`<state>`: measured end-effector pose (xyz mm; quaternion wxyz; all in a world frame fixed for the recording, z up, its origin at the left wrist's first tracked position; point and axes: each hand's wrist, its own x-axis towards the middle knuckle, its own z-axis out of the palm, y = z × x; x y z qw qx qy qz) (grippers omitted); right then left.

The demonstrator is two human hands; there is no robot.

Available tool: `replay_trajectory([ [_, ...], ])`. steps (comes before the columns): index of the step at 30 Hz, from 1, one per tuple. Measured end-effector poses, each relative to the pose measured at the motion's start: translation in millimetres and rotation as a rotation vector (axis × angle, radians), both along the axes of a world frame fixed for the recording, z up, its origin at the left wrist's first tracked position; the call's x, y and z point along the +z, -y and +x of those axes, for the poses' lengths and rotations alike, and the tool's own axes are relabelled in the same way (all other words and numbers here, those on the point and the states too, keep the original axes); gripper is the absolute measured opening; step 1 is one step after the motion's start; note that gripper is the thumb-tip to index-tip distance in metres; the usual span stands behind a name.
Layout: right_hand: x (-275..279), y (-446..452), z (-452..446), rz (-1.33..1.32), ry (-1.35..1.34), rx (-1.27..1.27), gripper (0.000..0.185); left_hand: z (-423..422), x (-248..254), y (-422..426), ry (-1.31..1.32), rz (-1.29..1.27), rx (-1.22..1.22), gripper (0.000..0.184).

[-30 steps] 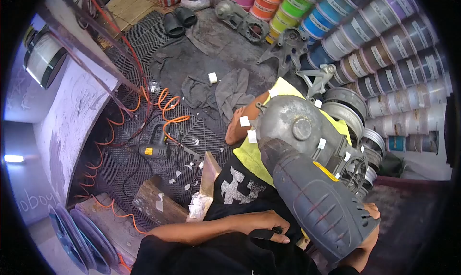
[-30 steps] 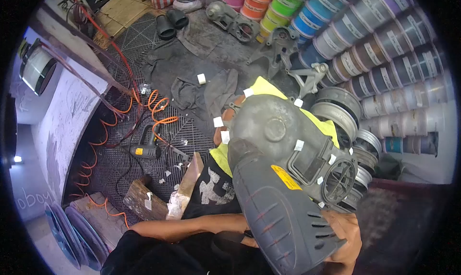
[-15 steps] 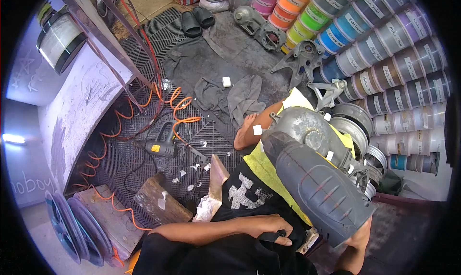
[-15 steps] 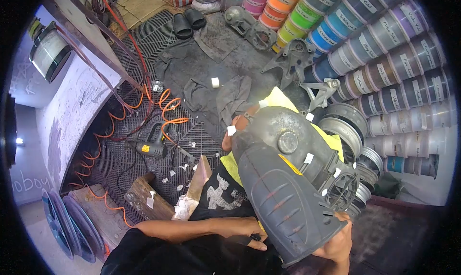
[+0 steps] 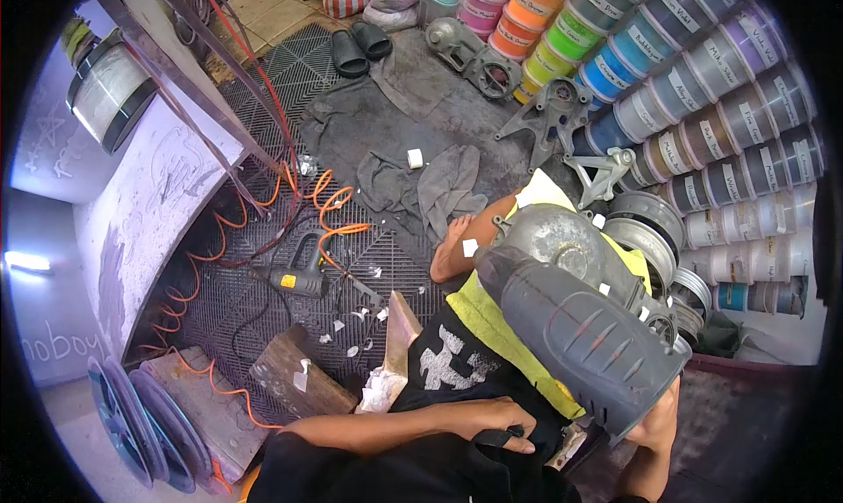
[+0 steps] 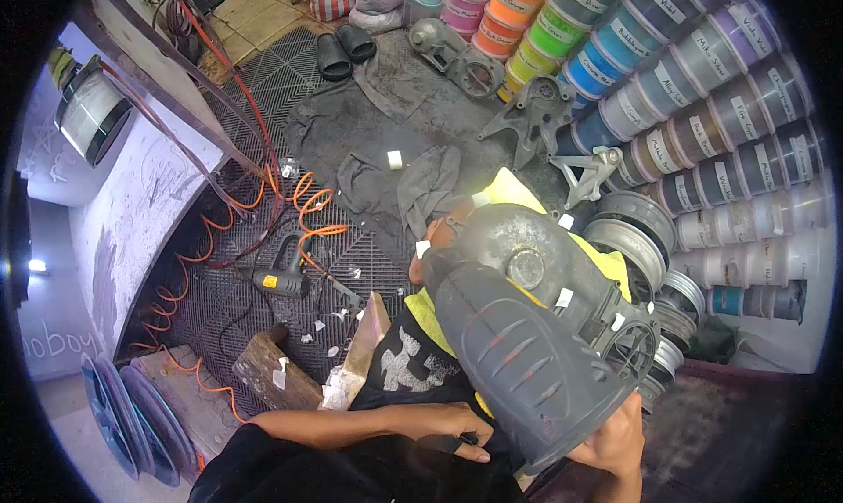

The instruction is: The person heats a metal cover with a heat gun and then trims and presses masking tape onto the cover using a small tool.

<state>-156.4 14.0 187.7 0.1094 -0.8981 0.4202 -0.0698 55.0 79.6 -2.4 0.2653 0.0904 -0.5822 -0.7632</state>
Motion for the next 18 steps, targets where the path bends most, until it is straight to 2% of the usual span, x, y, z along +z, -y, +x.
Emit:
replay_trajectory([
  [4,-2,9,-12,0.106,0.071,-0.121,0.065,4,5,4,0.031,-0.02,0.004,0.046],
  [6,2,18,-10,0.187,0.208,-0.257,0.059,6,6,4,0.057,-0.033,0.008,0.046],
  [8,8,34,2,0.32,0.466,-0.411,0.054,5,4,5,0.022,-0.03,0.008,0.044],
  [10,23,54,11,0.466,0.563,-0.461,0.046,4,3,5,0.011,-0.027,0.001,0.043],
  [11,25,58,17,0.454,0.599,-0.534,0.048,4,3,5,0.02,-0.027,-0.006,0.043],
  [18,26,76,10,0.512,0.673,-0.554,0.051,4,2,6,0.053,-0.022,0.015,0.044],
])
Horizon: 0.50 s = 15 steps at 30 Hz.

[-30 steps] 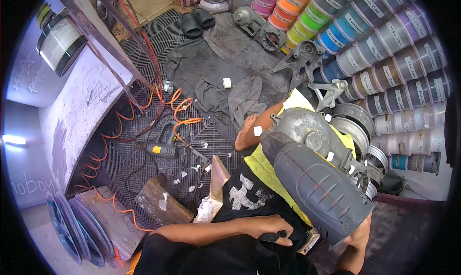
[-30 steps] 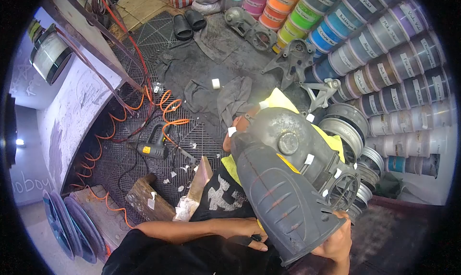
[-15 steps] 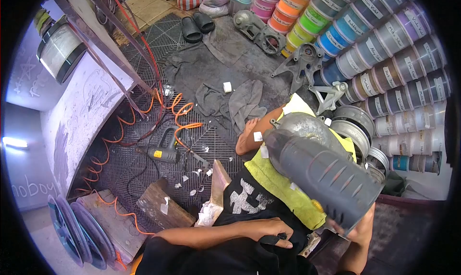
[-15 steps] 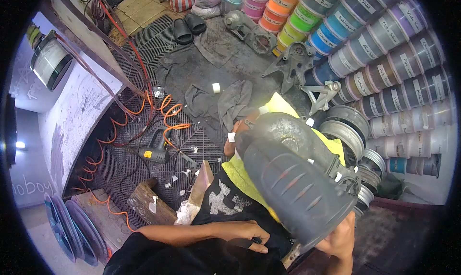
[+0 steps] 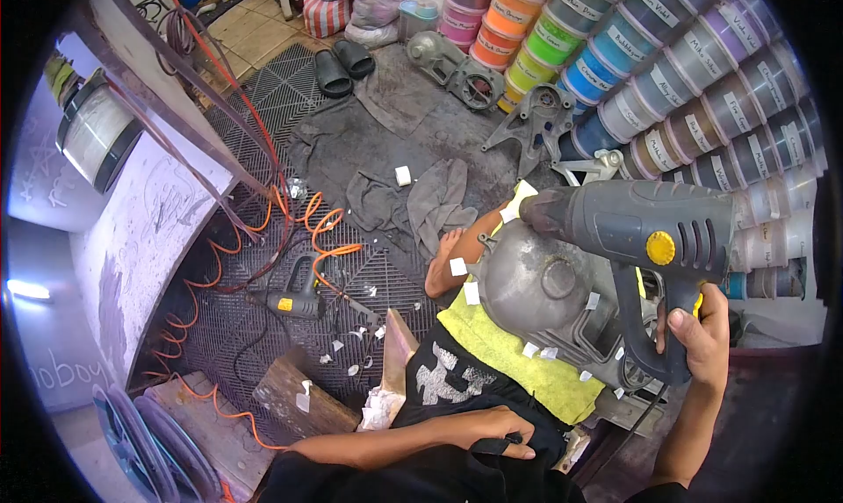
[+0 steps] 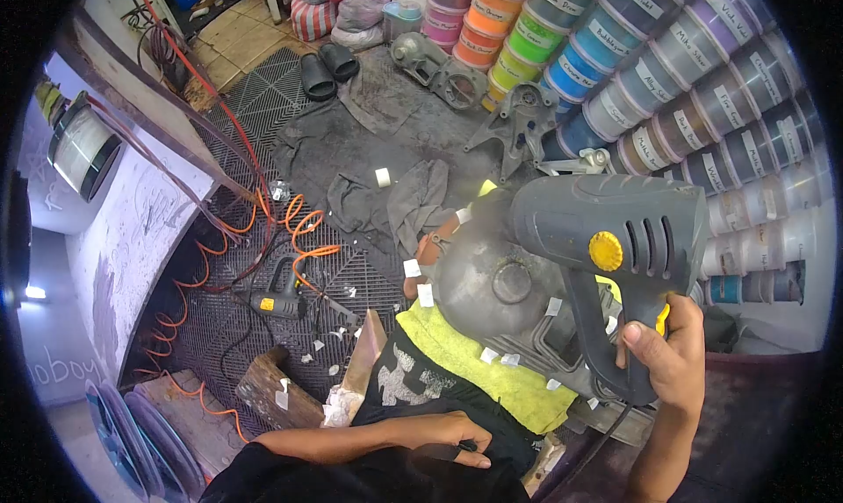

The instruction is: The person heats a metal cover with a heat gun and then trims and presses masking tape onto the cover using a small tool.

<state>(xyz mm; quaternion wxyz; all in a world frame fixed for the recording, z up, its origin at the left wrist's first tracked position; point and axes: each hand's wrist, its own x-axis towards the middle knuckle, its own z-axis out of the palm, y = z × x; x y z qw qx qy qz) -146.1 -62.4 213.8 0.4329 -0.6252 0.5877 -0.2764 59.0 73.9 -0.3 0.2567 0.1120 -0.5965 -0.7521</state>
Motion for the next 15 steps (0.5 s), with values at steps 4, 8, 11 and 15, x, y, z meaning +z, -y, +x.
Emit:
replay_trajectory([
  [4,-1,3,-2,0.018,0.039,0.01,0.052,2,4,4,0.019,0.018,-0.026,0.045],
  [8,3,2,-2,0.001,0.067,-0.02,0.052,0,2,1,-0.014,0.036,-0.015,0.045],
  [11,7,1,-4,0.023,0.128,-0.023,0.052,2,4,4,-0.01,0.05,-0.034,0.045],
  [15,9,-4,-18,0.001,0.161,-0.077,0.057,3,7,5,0.001,0.063,-0.041,0.044],
])
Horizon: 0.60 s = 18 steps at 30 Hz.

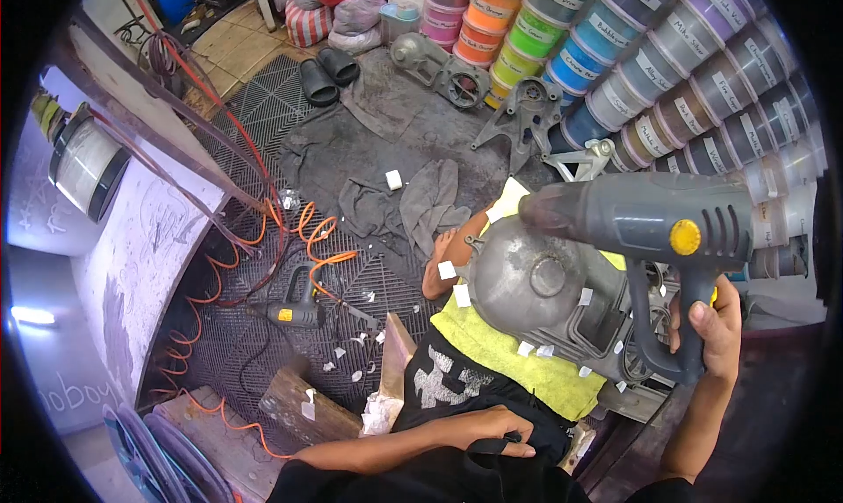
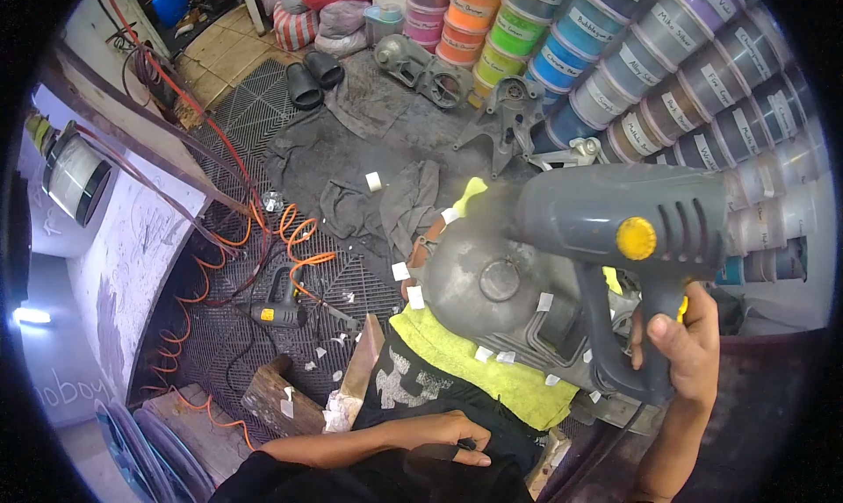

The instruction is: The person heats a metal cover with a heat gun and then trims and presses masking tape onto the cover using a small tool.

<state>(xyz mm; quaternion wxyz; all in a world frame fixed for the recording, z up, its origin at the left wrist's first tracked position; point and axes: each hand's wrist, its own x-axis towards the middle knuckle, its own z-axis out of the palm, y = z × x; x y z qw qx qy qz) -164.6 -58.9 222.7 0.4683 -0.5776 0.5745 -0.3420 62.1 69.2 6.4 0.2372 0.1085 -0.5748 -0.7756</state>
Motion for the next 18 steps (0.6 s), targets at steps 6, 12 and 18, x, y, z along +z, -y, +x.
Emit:
replay_trajectory([
  [6,4,-11,-47,-0.014,-0.01,-0.138,0.054,-4,-5,-2,0.069,0.007,-0.02,0.041],
  [12,4,-17,-58,0.012,-0.037,-0.14,0.054,-4,-3,3,0.154,0.009,-0.087,0.039],
  [18,0,-22,-63,-0.001,-0.001,-0.18,0.054,-7,-6,3,0.169,0.019,-0.076,0.039],
])
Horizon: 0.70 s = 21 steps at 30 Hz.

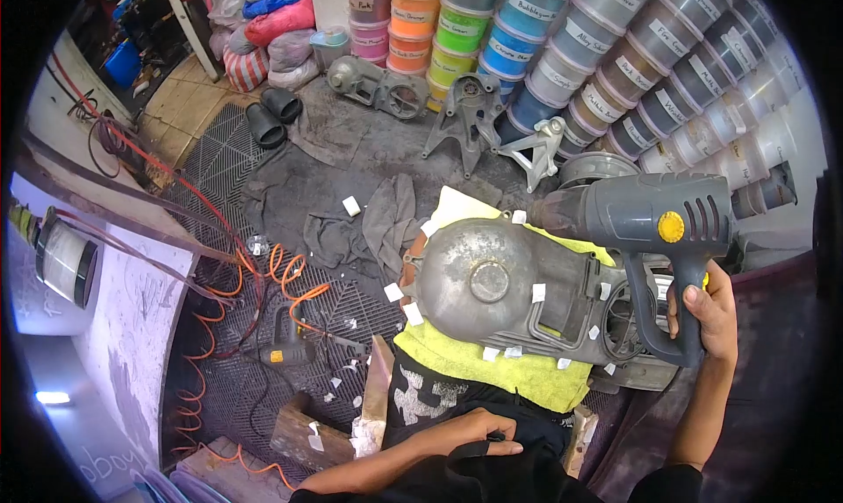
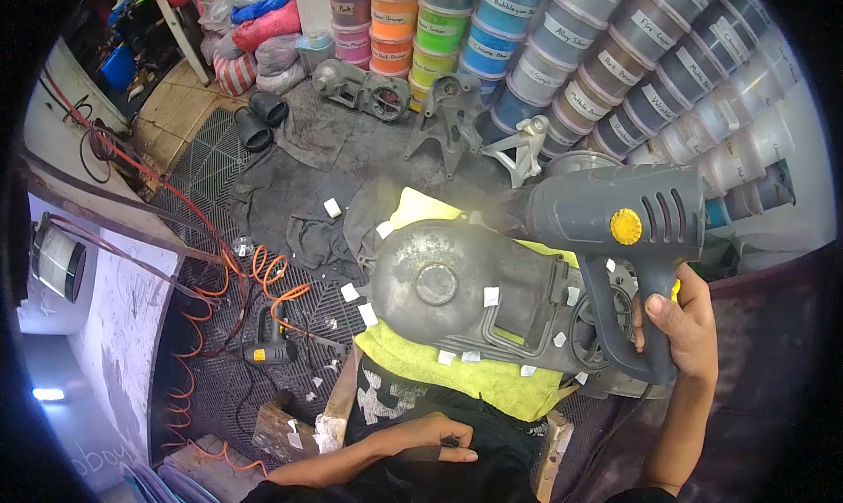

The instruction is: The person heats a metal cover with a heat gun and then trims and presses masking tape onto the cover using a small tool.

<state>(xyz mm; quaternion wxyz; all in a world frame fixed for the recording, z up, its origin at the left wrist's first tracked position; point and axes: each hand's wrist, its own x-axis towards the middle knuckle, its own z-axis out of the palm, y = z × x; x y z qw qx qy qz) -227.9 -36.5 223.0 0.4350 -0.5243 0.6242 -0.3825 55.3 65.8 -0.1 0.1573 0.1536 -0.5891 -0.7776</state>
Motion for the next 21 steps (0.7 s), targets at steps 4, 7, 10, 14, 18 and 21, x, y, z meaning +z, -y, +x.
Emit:
replay_trajectory([
  [4,-9,-3,-10,-0.005,-0.003,0.013,0.056,0,-2,0,0.036,0.017,-0.013,0.038],
  [7,-17,-2,-12,-0.033,-0.004,-0.004,0.057,0,1,3,0.054,0.058,-0.043,0.036],
  [10,-16,-3,-15,-0.014,0.024,0.012,0.058,-1,-2,2,0.06,0.095,-0.04,0.033],
  [14,-21,-5,-16,-0.041,0.07,0.001,0.059,-1,-8,1,0.045,0.145,-0.022,0.029],
  [18,-22,-10,-22,-0.037,0.239,0.029,0.054,-3,-1,4,0.024,0.211,0.013,0.023],
  [21,-29,-22,-31,-0.03,0.502,-0.038,0.054,-4,1,6,0.062,0.203,-0.021,0.024],
])
